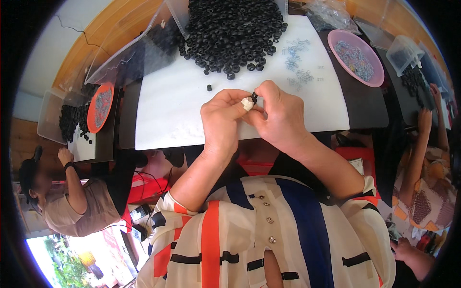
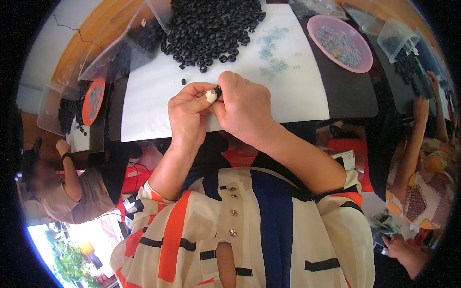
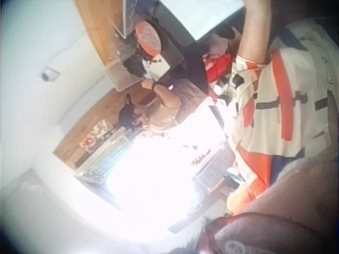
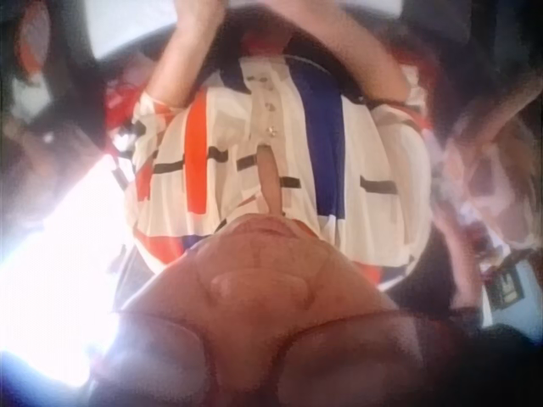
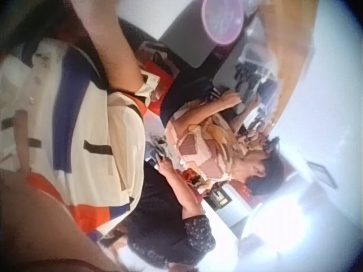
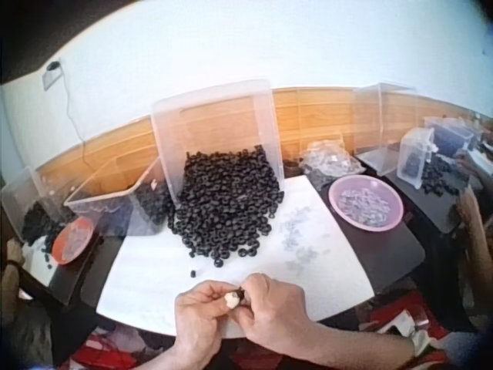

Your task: The person assembles small components by inserting metal pins into plastic caps by hand.

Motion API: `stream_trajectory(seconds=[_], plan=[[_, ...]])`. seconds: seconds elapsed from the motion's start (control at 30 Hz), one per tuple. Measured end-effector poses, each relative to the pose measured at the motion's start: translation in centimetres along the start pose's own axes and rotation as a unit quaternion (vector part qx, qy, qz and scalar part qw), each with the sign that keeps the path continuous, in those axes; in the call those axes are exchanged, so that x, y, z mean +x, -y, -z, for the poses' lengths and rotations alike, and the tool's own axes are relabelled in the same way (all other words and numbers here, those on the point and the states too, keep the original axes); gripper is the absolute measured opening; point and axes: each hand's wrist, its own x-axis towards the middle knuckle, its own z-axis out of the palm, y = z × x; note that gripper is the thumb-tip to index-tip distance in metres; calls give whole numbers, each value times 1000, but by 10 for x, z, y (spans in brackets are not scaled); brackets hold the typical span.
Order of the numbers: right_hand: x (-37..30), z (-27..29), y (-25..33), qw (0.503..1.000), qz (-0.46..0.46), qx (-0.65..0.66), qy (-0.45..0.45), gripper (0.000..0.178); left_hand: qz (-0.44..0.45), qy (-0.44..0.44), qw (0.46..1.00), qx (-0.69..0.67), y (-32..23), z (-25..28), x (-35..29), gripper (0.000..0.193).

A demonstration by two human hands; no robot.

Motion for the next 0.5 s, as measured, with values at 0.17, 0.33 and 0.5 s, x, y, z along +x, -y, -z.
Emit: stream_trajectory(seconds=[0.17,0.33,0.5], plan=[[1,-6,-6,995,33,-52,-80,32,-29,-12,999,9,7,-5,-2,14],[8,9,-17,988,107,-110,-13,29,23,64,993,94,-8,-3,-3,14],[5,14,-14,990,102,-94,7,30,28,119,982,144,-2,1,2,18]])
